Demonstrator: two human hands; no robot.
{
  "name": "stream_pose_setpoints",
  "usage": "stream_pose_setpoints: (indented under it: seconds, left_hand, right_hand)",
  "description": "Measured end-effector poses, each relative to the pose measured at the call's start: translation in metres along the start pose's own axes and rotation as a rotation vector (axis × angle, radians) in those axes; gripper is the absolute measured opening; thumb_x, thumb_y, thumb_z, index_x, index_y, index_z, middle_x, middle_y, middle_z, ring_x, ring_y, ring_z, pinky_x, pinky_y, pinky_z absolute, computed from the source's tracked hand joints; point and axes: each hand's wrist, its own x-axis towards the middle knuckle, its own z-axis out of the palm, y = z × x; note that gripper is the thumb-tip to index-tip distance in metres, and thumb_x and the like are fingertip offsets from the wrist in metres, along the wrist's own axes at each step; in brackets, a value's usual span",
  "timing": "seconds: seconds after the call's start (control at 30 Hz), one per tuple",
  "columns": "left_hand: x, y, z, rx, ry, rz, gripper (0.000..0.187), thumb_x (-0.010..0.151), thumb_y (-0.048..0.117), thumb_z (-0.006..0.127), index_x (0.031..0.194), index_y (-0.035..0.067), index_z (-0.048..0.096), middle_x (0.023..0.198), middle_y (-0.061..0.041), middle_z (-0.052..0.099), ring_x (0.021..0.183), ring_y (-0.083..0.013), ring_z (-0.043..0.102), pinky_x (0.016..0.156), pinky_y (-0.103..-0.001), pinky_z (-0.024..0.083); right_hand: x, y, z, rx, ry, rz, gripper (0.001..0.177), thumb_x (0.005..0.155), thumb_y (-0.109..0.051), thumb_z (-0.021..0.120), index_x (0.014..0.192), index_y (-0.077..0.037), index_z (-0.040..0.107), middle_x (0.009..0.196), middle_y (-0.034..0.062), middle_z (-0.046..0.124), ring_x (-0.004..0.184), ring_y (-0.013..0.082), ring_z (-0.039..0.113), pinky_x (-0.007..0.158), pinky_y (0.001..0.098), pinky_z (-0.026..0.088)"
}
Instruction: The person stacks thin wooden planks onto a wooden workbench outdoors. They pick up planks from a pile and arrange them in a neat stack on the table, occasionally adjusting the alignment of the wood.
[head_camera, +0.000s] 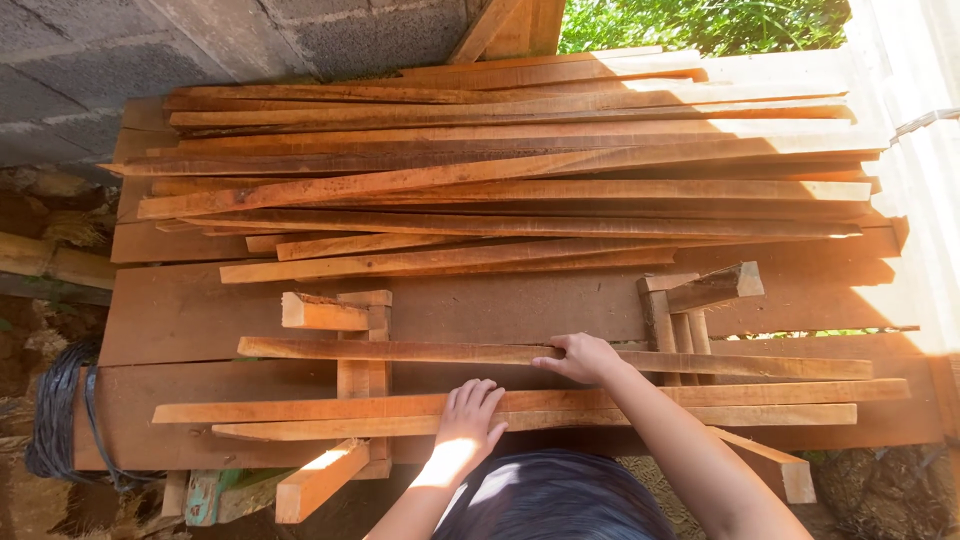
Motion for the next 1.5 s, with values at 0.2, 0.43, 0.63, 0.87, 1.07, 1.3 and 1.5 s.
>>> stream_pose_setpoints:
  seconds: [0.2, 0.43, 0.63, 0.87, 1.07, 1.3, 1.5]
  left_hand:
    - [-0.025, -0.035, 0.04, 0.453, 0.239, 0.007, 0.134, 0.065, 0.09, 0.074, 0.162, 0.012, 0.023, 0.172, -0.011, 0.015, 0.16, -0.0332, 0.007, 0.127, -0.052, 0.005]
    - [-0.023, -0.044, 0.049, 0.516, 0.295, -0.01, 0.135, 0.064, 0.085, 0.075, 0.163, 0.01, 0.021, 0.172, -0.012, 0.018, 0.16, -0.0355, 0.01, 0.127, -0.051, 0.009]
    - [-0.026, -0.04, 0.061, 0.54, 0.324, -0.016, 0.132, 0.064, 0.077, 0.075, 0.162, 0.007, 0.021, 0.173, -0.018, 0.013, 0.161, -0.039, 0.007, 0.127, -0.052, 0.008]
    - [-0.048, -0.035, 0.074, 0.492, 0.348, 0.01, 0.112, 0.081, 0.066, 0.061, 0.162, 0.003, 0.017, 0.171, -0.03, 0.003, 0.159, -0.0486, -0.004, 0.124, -0.063, 0.003]
    - [-0.055, -0.035, 0.055, 0.465, 0.364, -0.015, 0.111, 0.084, 0.066, 0.06, 0.162, 0.0, 0.016, 0.171, -0.03, 0.003, 0.159, -0.048, -0.002, 0.125, -0.062, 0.004]
    - [-0.046, -0.038, 0.05, 0.453, 0.351, -0.055, 0.11, 0.082, 0.068, 0.065, 0.163, 0.008, 0.021, 0.172, -0.024, 0.011, 0.16, -0.0433, 0.004, 0.125, -0.06, 0.007]
    - [-0.032, -0.037, 0.05, 0.512, 0.308, -0.027, 0.126, 0.069, 0.074, 0.072, 0.163, 0.009, 0.019, 0.173, -0.017, 0.011, 0.161, -0.0375, 0.004, 0.126, -0.058, 0.003]
  right_hand:
    - [-0.022, -0.002, 0.015, -0.11, -0.097, -0.057, 0.065, 0.086, -0.076, 0.058, 0.117, -0.02, 0.072, 0.102, 0.0058, 0.078, 0.09, 0.0279, 0.074, 0.084, 0.0394, 0.058]
    - [-0.027, -0.001, 0.028, -0.199, -0.061, -0.067, 0.071, 0.084, -0.079, 0.057, 0.113, -0.014, 0.066, 0.103, 0.0119, 0.076, 0.094, 0.0368, 0.072, 0.085, 0.0452, 0.056]
    - [-0.027, -0.002, 0.03, -0.152, -0.056, -0.019, 0.071, 0.083, -0.077, 0.06, 0.114, -0.014, 0.069, 0.108, 0.0085, 0.076, 0.099, 0.0332, 0.072, 0.089, 0.043, 0.056]
    - [-0.037, -0.006, 0.035, -0.121, 0.186, -0.114, 0.046, 0.083, -0.059, 0.077, 0.099, -0.02, 0.059, 0.078, 0.0034, 0.074, 0.072, 0.0272, 0.071, 0.07, 0.0388, 0.055]
    - [-0.053, -0.011, 0.06, -0.074, 0.629, -0.401, 0.04, 0.089, -0.052, 0.07, 0.103, -0.014, 0.068, 0.097, -0.0032, 0.075, 0.089, 0.0174, 0.068, 0.09, 0.0326, 0.045]
    - [-0.045, -0.004, 0.081, -0.066, 0.729, -0.321, 0.045, 0.085, -0.049, 0.072, 0.116, -0.017, 0.069, 0.115, 0.0009, 0.066, 0.109, 0.0241, 0.06, 0.103, 0.0399, 0.041]
    - [-0.039, -0.006, 0.079, -0.042, 0.449, -0.203, 0.052, 0.09, -0.058, 0.061, 0.116, -0.014, 0.071, 0.114, 0.0019, 0.073, 0.106, 0.0246, 0.064, 0.102, 0.04, 0.039]
